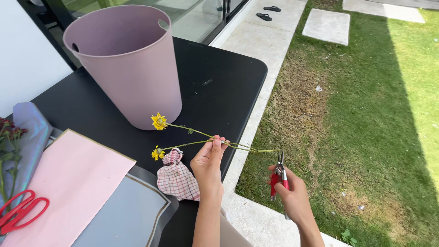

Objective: The person prepares a bouquet of flowers by selecting yellow flowers from a bucket, trimming the stems using a pair of shears, and wiping the stems with a cloth. The person then adds the yellow flowers to an existing arrangement of white and purple flowers on a piece of pink and blue wrapping paper.

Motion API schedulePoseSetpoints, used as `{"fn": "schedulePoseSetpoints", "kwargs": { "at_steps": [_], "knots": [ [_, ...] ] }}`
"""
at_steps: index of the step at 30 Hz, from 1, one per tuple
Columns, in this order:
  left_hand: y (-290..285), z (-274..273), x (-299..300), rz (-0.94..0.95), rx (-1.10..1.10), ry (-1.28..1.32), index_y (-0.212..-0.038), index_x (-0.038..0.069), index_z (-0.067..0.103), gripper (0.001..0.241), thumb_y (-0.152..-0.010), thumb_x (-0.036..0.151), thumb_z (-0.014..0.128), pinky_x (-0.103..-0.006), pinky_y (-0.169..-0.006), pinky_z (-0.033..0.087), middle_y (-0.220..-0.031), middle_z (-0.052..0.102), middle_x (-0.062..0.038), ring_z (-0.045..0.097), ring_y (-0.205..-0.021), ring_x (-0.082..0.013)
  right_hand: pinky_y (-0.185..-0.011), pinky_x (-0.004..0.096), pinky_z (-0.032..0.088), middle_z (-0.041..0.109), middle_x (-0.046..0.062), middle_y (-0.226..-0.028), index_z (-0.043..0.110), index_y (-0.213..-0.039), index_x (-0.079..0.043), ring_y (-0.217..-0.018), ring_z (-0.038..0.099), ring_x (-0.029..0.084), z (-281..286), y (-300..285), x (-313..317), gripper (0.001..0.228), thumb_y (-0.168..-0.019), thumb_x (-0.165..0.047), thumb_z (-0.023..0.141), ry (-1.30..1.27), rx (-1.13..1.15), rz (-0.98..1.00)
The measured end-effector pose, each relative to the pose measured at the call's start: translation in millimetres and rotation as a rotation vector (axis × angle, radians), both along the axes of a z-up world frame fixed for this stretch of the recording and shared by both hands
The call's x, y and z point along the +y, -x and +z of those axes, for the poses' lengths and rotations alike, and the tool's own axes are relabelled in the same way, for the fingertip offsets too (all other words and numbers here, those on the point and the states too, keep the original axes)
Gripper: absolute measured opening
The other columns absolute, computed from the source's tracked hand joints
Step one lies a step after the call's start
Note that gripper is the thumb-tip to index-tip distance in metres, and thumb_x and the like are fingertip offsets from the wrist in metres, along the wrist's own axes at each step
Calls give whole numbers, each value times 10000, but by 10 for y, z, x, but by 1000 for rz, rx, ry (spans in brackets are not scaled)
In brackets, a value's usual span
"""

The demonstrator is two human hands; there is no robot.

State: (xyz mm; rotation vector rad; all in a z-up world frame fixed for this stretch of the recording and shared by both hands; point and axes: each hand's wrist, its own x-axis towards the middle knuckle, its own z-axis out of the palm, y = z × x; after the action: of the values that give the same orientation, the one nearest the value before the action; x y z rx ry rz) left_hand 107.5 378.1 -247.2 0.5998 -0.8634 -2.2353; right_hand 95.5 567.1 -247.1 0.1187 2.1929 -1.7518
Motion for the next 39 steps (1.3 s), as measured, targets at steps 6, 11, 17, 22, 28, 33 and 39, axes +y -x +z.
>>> {"fn": "schedulePoseSetpoints", "kwargs": {
  "at_steps": [6, 11, 17, 22, 28, 33, 39],
  "knots": [
    [205, -67, 398, -118, 9, 41, -1133, -126, 704, 335, -896, 112, 686, -397, -1022, 603, -1021, 731, -203, 713, -953, -266, -717, 371, 570, 753, 173, -922, 727, -1170, -58, -802, 661, 225, 138, -19, 345, 449, -801, 63, 503, -87, 68, -134],
    [295, -123, 562, -134, 16, 48, -1115, -120, 712, 318, -888, 102, 697, -420, -1024, 613, -1002, 731, -203, 704, -953, -253, -670, 323, 552, 688, 84, -911, 746, -1063, -92, -785, 667, 175, 15, 1, 514, 378, -775, 14, 525, -154, 166, -123],
    [360, -180, 664, -146, -17, 68, -1095, -117, 723, 299, -892, 100, 698, -401, -1006, 616, -1005, 740, -206, 707, -939, -243, -669, 301, 501, 641, 48, -931, 745, -1056, -105, -736, 591, 158, -42, 42, 573, 335, -785, -21, 567, -176, 181, -115],
    [371, -220, 711, -152, -19, 92, -1110, -131, 717, 307, -893, 85, 695, -401, -974, 627, -992, 737, -217, 702, -921, -242, -545, 297, 479, 624, 55, -893, 739, -1040, -98, -633, 515, 157, -72, 62, 610, 296, -790, -32, 596, -206, 162, -121],
    [364, -254, 745, -153, -39, 104, -1104, -137, 720, 310, -887, 84, 703, -388, -954, 632, -981, 746, -211, 702, -914, -235, -587, 288, 406, 621, 34, -862, 738, -1005, -105, -613, 464, 142, -174, 67, 647, 298, -753, -51, 588, -246, 210, -127],
    [357, -295, 759, -161, -44, 118, -1078, -117, 732, 274, -893, 82, 701, -409, -960, 639, -987, 747, -193, 706, -932, -225, -510, 299, 297, 457, 25, -567, 621, -803, -94, -530, 352, 130, -332, 59, 639, 110, -809, -1, 562, -216, 204, -211],
    [269, -185, 547, -94, -42, 125, -1093, -117, 734, 297, -893, 102, 704, -362, -945, 623, -970, 748, -188, 711, -893, -233, -657, 305, 435, 620, 36, -942, 693, -1143, -159, -660, 503, 142, -317, 185, 536, 354, -827, -91, 549, -349, 247, -67]
  ]
}}
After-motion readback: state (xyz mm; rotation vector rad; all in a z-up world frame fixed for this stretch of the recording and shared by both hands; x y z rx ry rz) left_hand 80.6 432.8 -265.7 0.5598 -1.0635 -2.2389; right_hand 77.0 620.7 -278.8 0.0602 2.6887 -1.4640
